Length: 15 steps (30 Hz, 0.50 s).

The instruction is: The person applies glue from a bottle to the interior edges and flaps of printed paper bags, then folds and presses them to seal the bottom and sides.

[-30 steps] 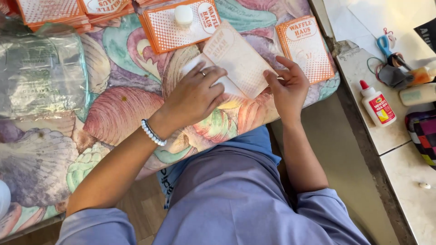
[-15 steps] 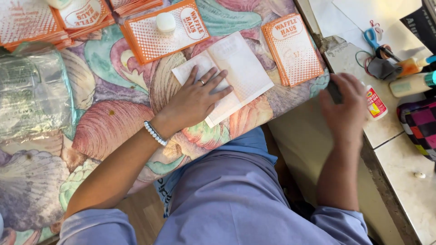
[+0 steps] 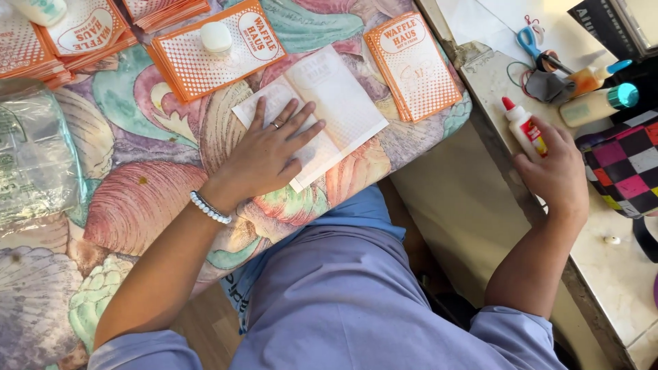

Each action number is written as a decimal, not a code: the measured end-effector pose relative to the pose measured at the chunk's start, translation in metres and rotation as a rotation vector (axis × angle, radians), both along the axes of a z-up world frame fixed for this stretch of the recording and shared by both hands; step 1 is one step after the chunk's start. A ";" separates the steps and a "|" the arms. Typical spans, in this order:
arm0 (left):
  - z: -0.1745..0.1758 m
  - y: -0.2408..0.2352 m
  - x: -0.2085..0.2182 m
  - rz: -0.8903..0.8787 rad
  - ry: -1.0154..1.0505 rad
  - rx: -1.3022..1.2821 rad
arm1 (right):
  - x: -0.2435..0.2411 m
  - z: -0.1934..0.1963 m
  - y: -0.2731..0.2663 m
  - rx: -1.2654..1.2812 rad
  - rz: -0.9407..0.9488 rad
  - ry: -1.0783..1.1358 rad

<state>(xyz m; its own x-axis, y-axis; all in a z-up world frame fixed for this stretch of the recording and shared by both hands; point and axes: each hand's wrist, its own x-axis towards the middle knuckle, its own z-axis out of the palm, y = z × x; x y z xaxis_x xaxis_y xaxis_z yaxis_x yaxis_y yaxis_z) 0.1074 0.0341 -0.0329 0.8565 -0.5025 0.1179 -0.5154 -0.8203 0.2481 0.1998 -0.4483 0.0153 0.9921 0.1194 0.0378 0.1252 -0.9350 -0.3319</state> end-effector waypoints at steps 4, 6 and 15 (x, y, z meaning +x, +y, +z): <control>-0.002 0.004 -0.004 -0.013 -0.038 -0.063 | -0.001 -0.011 -0.017 0.094 0.093 -0.156; -0.005 0.004 -0.006 -0.018 -0.071 -0.077 | -0.007 -0.010 -0.024 0.163 0.192 -0.303; -0.009 0.006 -0.009 0.045 -0.128 -0.073 | 0.007 -0.008 -0.097 0.603 -0.557 -0.521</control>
